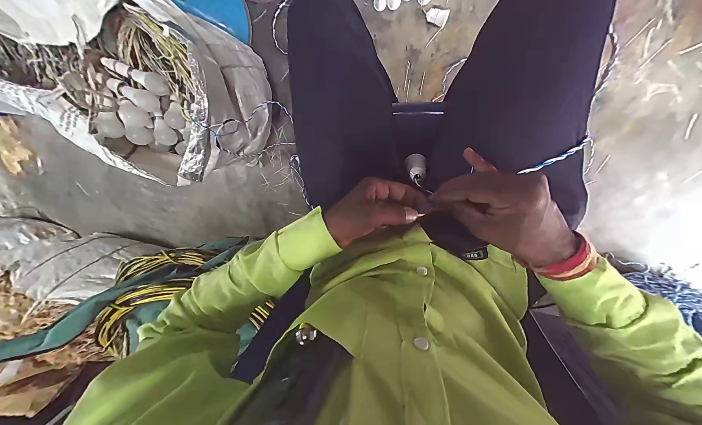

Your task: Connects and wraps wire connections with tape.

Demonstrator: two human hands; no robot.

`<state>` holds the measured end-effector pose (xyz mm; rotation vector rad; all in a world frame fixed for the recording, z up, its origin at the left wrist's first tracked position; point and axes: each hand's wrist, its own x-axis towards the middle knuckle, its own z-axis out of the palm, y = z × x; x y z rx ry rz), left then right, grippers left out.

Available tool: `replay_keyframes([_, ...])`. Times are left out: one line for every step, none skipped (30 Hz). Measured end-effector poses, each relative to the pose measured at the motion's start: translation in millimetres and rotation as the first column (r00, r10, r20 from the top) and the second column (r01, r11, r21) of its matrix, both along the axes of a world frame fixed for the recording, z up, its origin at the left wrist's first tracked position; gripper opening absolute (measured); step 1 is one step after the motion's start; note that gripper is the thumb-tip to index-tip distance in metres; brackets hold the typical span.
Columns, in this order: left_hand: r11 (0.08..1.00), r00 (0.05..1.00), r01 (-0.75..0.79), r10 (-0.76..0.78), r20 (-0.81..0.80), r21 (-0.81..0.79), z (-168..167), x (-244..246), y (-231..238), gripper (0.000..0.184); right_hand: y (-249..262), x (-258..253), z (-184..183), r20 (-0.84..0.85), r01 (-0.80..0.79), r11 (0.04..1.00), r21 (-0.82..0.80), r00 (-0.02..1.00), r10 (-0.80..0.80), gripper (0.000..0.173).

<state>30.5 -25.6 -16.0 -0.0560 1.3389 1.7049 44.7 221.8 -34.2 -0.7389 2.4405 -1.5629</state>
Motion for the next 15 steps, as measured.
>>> replay_keyframes([0.998, 0.996, 0.020, -0.025, -0.090, -0.057, 1.8, 2.3, -0.9, 0.018, -0.6, 0.2, 1.0, 0.012, 0.002, 1.000, 0.005, 1.000, -0.002, 0.012])
replay_keyframes([0.992, 0.984, 0.036, -0.057, -0.168, -0.122, 3.7, 7.3, -1.5, 0.017, -1.7, 1.7, 3.0, 0.022, 0.002, 1.000, 0.011, 1.000, -0.003, 0.012])
replay_keyframes([0.982, 0.970, 0.032, -0.076, -0.232, -0.184, 6.1, 10.6, 0.4, 0.016, -3.0, 2.9, 4.8, 0.029, 0.003, 1.000, 0.010, 1.000, -0.003, 0.011])
replay_keyframes([0.970, 0.952, 0.022, -0.095, -0.290, -0.243, 8.3, 11.1, 3.3, 0.015, -4.5, 3.0, 5.9, 0.029, 0.007, 1.000, 0.007, 1.000, -0.007, 0.011])
replay_keyframes([0.956, 0.936, 0.009, -0.111, -0.333, -0.293, 10.4, 11.1, 5.8, 0.014, -5.9, 3.4, 6.5, 0.023, 0.011, 1.000, 0.006, 1.000, -0.011, 0.012])
replay_keyframes([0.948, 0.920, -0.008, -0.119, -0.374, -0.319, 11.2, 11.9, 7.2, 0.013, -7.0, 4.5, 7.1, 0.016, 0.013, 1.000, 0.010, 1.000, -0.013, 0.012])
replay_keyframes([0.944, 0.904, -0.031, -0.114, -0.412, -0.329, 11.3, 13.4, 8.2, 0.012, -7.8, 5.6, 7.7, 0.006, 0.015, 1.000, 0.019, 1.000, -0.015, 0.012])
replay_keyframes([0.944, 0.889, -0.055, -0.102, -0.446, -0.325, 10.8, 15.1, 8.9, 0.010, -8.1, 6.2, 8.2, -0.002, 0.017, 0.999, 0.028, 1.000, -0.017, 0.012])
replay_keyframes([0.945, 0.871, -0.077, -0.091, -0.483, -0.317, 10.0, 16.7, 9.5, 0.010, -8.2, 6.4, 8.2, -0.010, 0.023, 0.999, 0.033, 1.000, -0.023, 0.012])
replay_keyframes([0.946, 0.844, -0.099, -0.085, -0.529, -0.309, 8.3, 18.8, 10.0, 0.010, -8.2, 6.8, 8.3, -0.012, 0.028, 0.999, 0.036, 1.000, -0.027, 0.012])
replay_keyframes([0.945, 0.810, -0.120, -0.084, -0.580, -0.304, 6.2, 20.7, 10.4, 0.011, -8.3, 6.8, 8.2, -0.013, 0.031, 0.999, 0.037, 0.999, -0.031, 0.013])
replay_keyframes([0.944, 0.772, -0.140, -0.086, -0.630, -0.300, 4.4, 22.6, 10.7, 0.012, -8.7, 6.7, 7.9, -0.016, 0.034, 0.999, 0.036, 0.999, -0.033, 0.013])
replay_keyframes([0.941, 0.733, -0.162, -0.087, -0.675, -0.297, 3.3, 24.5, 11.4, 0.013, -8.9, 6.9, 8.3, -0.018, 0.036, 0.999, 0.037, 0.999, -0.036, 0.014])
replay_keyframes([0.939, 0.695, -0.186, -0.083, -0.714, -0.290, 3.0, 26.2, 12.6, 0.012, -8.9, 7.1, 9.0, -0.018, 0.038, 0.999, 0.037, 0.999, -0.038, 0.014])
replay_keyframes([0.937, 0.665, -0.200, -0.086, -0.742, -0.287, 3.1, 27.2, 13.2, 0.013, -9.0, 7.5, 9.7, -0.019, 0.041, 0.999, 0.034, 0.999, -0.041, 0.014])
